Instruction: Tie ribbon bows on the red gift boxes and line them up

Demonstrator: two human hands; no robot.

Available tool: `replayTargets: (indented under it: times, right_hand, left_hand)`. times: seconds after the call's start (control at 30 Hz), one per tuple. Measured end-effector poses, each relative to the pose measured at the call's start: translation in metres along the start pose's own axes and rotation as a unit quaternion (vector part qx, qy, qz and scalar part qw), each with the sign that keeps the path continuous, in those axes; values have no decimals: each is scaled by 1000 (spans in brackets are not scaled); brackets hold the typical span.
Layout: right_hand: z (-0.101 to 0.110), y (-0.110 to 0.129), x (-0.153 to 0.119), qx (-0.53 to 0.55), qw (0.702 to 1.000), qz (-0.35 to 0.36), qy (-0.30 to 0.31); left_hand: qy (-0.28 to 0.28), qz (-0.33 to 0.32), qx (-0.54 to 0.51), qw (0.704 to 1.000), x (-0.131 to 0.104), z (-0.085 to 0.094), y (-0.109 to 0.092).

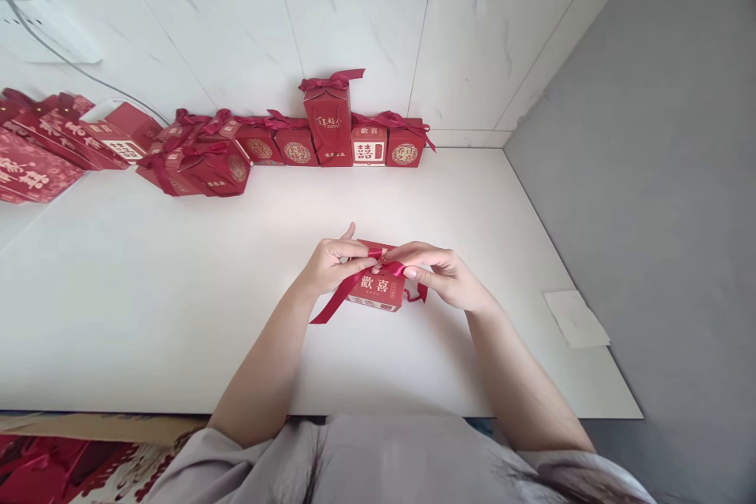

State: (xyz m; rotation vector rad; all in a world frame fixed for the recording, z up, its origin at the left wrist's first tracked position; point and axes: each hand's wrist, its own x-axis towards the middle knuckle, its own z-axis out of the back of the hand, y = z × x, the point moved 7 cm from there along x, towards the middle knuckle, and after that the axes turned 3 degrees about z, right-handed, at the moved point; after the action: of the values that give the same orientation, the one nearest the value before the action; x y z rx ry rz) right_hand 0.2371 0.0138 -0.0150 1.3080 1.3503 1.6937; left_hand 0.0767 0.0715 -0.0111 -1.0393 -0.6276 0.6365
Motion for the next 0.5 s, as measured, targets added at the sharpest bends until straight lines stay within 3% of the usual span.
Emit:
replayTargets:
  times: [0.37, 0.5]
  right_hand:
    - [-11, -7, 6, -90, 989, 5, -122]
    - [-15, -8, 8, -129, 982, 6, -141]
  left_hand:
    - [-31, -30, 13, 999, 0, 2, 3]
    - [-29, -1, -14, 999, -1, 1, 7]
